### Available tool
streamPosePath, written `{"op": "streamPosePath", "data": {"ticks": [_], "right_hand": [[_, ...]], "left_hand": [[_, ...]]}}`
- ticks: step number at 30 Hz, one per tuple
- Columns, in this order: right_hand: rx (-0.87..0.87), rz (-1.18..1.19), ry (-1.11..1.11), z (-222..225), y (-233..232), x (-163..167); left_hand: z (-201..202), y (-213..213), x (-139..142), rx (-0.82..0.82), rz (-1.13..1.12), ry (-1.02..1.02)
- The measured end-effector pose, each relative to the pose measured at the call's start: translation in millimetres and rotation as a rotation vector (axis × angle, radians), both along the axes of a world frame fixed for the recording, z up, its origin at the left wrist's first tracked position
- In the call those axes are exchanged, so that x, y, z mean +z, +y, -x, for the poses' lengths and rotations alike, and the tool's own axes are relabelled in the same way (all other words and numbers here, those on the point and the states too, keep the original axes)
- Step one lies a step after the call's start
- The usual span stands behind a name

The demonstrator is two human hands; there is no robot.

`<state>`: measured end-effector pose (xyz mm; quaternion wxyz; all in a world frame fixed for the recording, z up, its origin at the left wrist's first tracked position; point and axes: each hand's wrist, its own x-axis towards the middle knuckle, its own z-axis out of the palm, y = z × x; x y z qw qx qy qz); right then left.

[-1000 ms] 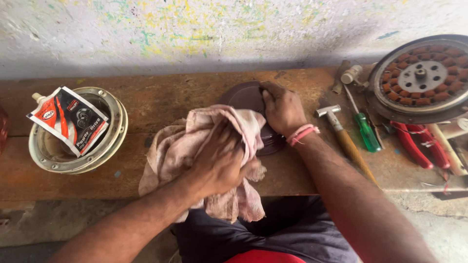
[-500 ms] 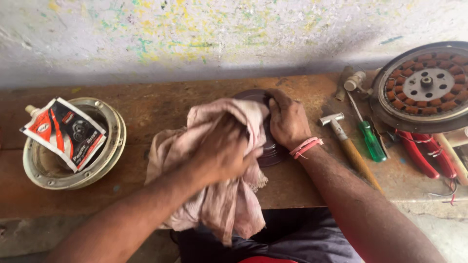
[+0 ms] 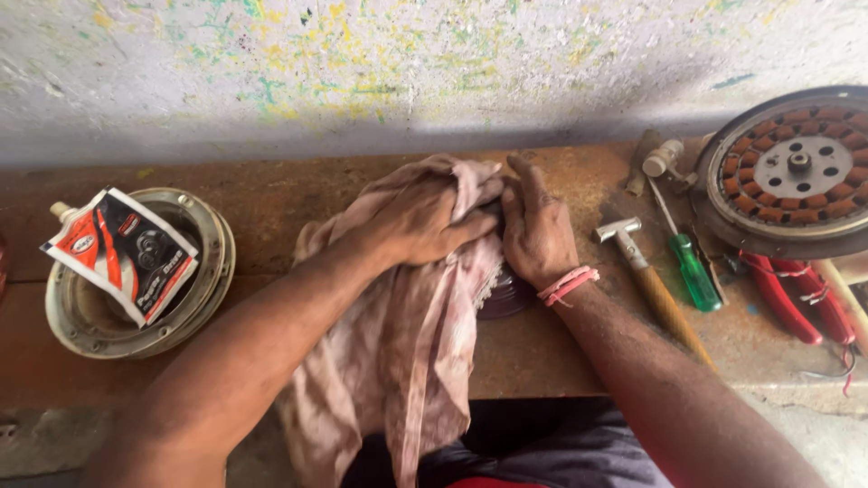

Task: The person cleans a circular metal motor part with a cloth, taps it with a hammer, and uses a screwdriver to adjust the central hub. The person then wipes the part again and places it on the workbench.

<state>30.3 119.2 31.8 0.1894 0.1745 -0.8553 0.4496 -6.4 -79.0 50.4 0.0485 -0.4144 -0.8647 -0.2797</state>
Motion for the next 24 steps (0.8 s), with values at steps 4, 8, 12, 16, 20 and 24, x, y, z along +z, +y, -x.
{"op": "streamPosePath", "data": {"ticks": [4, 8, 12, 16, 20, 24], "right_hand": [[-0.096, 0.042, 0.025, -6, -4, 0], [-0.100, 0.002, 0.056, -9, -6, -1], [-0.147, -0.026, -0.015, -6, -4, -4], [-0.116, -0.037, 0.016, -4, -1, -6], [-0.108, -0.038, 0.049, -5, -2, -5], [-0.160, 0.005, -0.094, -6, -4, -1]], "left_hand": [[-1, 5, -1, 0.022, -0.002, -0.119], [-49, -9, -3, 0.168, -0.175, 0.043], [-124, -30, -11, 0.349, 0.109, -0.106], [-136, -33, -18, 0.273, 0.018, 0.064], [-71, -25, -15, 0.231, -0.030, 0.125], [-7, -1, -3, 0.167, 0.026, -0.085]]}}
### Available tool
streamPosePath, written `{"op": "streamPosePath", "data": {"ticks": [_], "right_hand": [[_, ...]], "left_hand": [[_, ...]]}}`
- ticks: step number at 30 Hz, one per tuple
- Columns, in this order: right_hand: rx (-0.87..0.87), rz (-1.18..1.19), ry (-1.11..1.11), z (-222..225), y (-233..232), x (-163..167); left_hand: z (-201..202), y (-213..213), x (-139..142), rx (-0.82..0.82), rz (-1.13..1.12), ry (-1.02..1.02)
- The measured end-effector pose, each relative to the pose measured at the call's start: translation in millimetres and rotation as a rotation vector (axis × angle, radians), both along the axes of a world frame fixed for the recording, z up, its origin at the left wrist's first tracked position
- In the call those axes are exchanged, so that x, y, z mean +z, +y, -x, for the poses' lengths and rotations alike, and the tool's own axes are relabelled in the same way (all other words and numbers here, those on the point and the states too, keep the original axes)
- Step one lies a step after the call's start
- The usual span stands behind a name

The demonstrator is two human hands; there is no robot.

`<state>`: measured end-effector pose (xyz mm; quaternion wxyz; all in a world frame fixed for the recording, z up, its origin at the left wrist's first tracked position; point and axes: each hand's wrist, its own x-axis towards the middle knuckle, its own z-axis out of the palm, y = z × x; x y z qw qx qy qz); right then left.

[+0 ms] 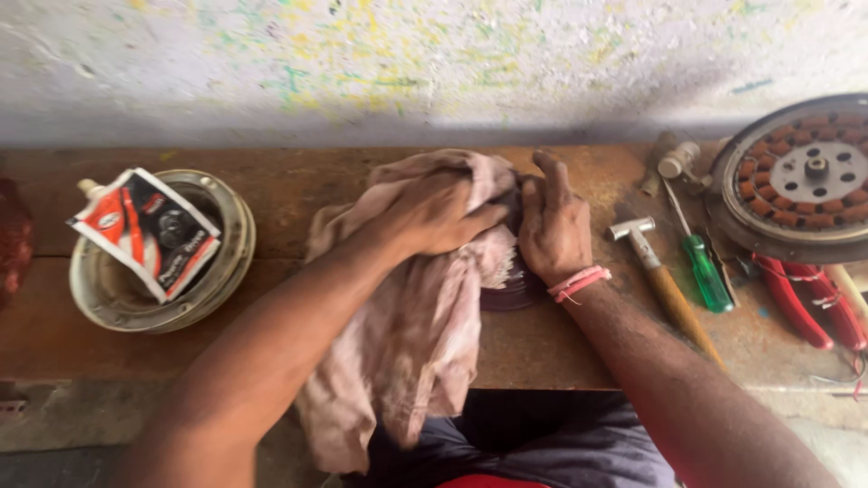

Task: The person cleans a circular metal motor part with a cloth, taps it with a hammer, and uses a screwdriver to adjust the central hub. The person then wipes the part again and places it on the workbench.

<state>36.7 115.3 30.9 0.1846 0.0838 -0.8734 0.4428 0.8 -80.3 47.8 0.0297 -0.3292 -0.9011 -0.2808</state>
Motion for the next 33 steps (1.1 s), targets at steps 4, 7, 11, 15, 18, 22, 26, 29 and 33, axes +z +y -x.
{"op": "streamPosePath", "data": {"ticks": [4, 7, 11, 15, 18, 22, 26, 29, 33], "right_hand": [[0.022, -0.031, 0.170, -3, 0, 0], [0.031, -0.033, 0.175, -2, 0, -3], [0.030, -0.018, 0.128, 2, 3, -8], [0.010, -0.038, 0.026, 4, 4, -8], [0.086, -0.033, 0.202, 3, 3, -4], [0.024, -0.039, 0.144, -2, 1, 2], [0.022, 0.019, 0.026, -3, 2, 2], [0.053, 0.012, 0.125, 0, 3, -3], [0.062, -0.002, 0.143, 5, 5, -10]], "left_hand": [[6, 19, 8, -0.009, -0.053, -0.084], [-42, 6, 1, 0.074, 0.039, 0.027], [-129, -13, -11, 0.040, -0.003, 0.035], [-139, -14, -9, 0.073, -0.023, 0.312], [-90, -6, -2, 0.182, 0.214, -0.142], [-15, 10, 10, 0.037, -0.120, 0.043], [-16, 17, 14, 0.114, -0.086, -0.156], [-74, -1, 1, -0.002, -0.112, 0.299], [-131, -18, -19, 0.042, 0.050, -0.085]]}}
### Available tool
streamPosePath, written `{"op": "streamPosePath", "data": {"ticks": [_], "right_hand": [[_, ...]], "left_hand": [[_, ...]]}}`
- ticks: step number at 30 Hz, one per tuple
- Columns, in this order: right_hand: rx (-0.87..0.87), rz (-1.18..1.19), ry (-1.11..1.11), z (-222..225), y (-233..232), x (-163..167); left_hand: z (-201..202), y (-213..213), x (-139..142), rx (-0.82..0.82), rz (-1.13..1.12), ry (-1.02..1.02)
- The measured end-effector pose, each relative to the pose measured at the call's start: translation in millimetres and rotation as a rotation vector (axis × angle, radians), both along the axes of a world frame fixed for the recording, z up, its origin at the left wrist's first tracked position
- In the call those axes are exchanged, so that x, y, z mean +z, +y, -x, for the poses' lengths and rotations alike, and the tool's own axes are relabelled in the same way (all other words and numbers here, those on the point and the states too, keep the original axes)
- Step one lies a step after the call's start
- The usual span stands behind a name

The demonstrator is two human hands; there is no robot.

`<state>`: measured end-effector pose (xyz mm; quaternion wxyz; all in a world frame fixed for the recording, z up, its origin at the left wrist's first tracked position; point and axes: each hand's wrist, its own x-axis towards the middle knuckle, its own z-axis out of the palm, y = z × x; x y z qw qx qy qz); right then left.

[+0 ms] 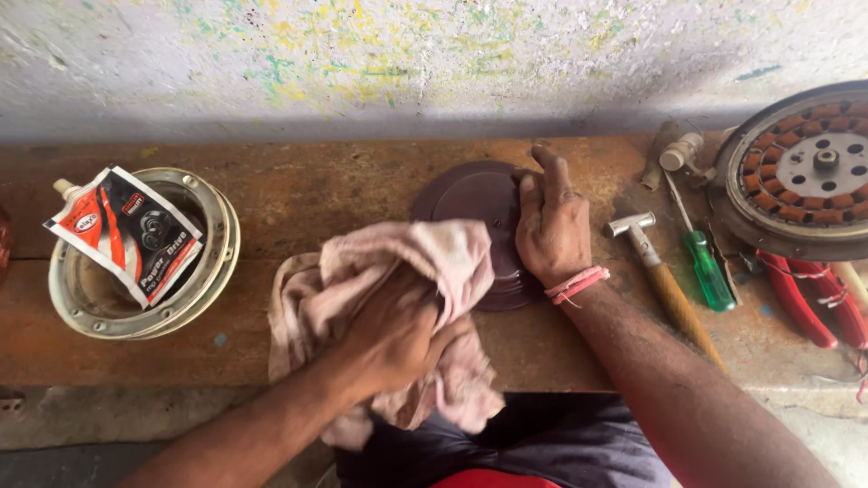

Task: The person cleans a circular metal motor part with a cloth, taps it with a hammer, and uses a screwdriver to adjust the central hub. The person then wipes the part again and places it on the workbench.

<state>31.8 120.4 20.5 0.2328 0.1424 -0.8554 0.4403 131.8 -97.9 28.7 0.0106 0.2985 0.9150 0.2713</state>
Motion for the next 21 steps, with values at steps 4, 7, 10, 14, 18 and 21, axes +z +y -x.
{"op": "streamPosePath", "data": {"ticks": [4, 7, 10, 14, 18, 21], "right_hand": [[-0.012, -0.001, 0.010, 1, -1, 0], [-0.026, -0.011, -0.002, -1, -2, 5], [-0.052, -0.018, -0.026, -3, -3, 9], [-0.007, 0.003, 0.005, -7, -3, 10], [-0.039, -0.013, -0.035, -6, -1, 7], [-0.036, -0.027, -0.012, -3, -1, 5]], "left_hand": [[25, -2, 7, -0.033, -0.047, 0.272], [83, 16, 25, 0.059, -0.105, -0.003], [125, 27, 38, 0.006, -0.240, -0.149], [97, 23, 23, 0.125, -0.087, -0.037], [16, 4, -1, 0.056, -0.062, 0.105], [-11, -7, 1, -0.029, -0.030, 0.180]]}}
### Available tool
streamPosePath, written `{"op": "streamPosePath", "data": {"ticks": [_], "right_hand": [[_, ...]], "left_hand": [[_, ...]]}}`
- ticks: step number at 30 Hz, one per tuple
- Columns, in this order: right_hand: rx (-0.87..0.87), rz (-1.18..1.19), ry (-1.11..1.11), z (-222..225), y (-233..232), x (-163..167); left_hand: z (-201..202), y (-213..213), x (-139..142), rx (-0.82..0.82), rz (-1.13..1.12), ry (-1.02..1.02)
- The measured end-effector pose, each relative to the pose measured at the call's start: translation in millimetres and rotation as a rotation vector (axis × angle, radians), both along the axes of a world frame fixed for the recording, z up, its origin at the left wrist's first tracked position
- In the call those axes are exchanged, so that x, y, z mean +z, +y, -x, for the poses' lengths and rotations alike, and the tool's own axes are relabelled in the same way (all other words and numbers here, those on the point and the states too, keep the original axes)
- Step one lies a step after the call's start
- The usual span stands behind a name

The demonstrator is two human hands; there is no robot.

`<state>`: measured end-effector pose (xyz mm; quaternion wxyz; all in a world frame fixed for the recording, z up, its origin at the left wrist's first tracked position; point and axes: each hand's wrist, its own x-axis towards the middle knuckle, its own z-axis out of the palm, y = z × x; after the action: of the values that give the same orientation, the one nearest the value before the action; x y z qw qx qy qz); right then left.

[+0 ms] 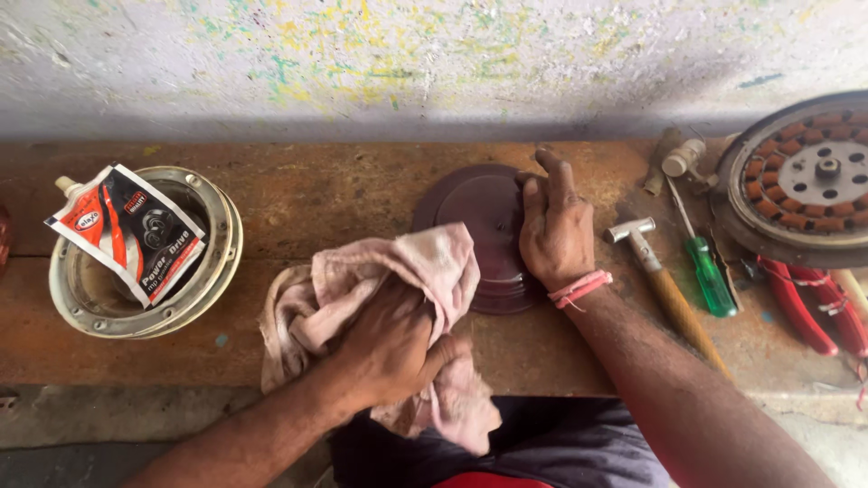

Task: The person cleans a circular metal motor part with a cloth, taps it with a hammer, and uses a screwdriver to adjust the central hub. The person then wipes the part again and places it on the workbench.

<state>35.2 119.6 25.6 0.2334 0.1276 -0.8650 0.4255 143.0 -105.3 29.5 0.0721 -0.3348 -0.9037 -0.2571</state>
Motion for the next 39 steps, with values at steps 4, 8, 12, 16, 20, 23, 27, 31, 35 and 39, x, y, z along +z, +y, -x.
{"op": "streamPosePath", "data": {"ticks": [4, 8, 12, 16, 20, 23, 27, 31, 35, 39], "right_hand": [[-0.003, 0.013, -0.003, 3, 0, -2], [-0.023, 0.004, -0.021, 1, 0, -2], [0.011, 0.009, 0.056, -2, -1, 3], [-0.027, -0.002, -0.021, -3, 1, 1], [-0.033, -0.011, 0.001, 0, 3, -12], [-0.023, -0.013, 0.016, 0, 4, -9], [0.187, 0.310, 0.164, -32, 6, 29], [0.451, 0.683, -0.022, -124, 17, 63], [0.465, 0.220, 0.157, -197, 2, 42], [0.259, 0.181, 0.202, -203, 9, 28]], "left_hand": [[35, 4, 18, 0.081, 0.158, -0.424], [113, 17, 29, 0.145, 0.055, -0.416], [127, 20, 23, 0.130, -0.075, -0.306], [63, 19, 14, 0.221, -0.040, 0.237], [-11, 19, 23, 0.178, 0.063, 0.437], [-50, 25, 33, -0.026, 0.113, -0.204], [-81, 42, 43, -0.081, -0.621, -0.168], [-95, 53, 51, -0.330, -0.904, -0.150], [-103, 95, 35, -0.321, -1.109, -0.161], [-111, 115, 12, -0.359, -1.005, -0.365]]}}
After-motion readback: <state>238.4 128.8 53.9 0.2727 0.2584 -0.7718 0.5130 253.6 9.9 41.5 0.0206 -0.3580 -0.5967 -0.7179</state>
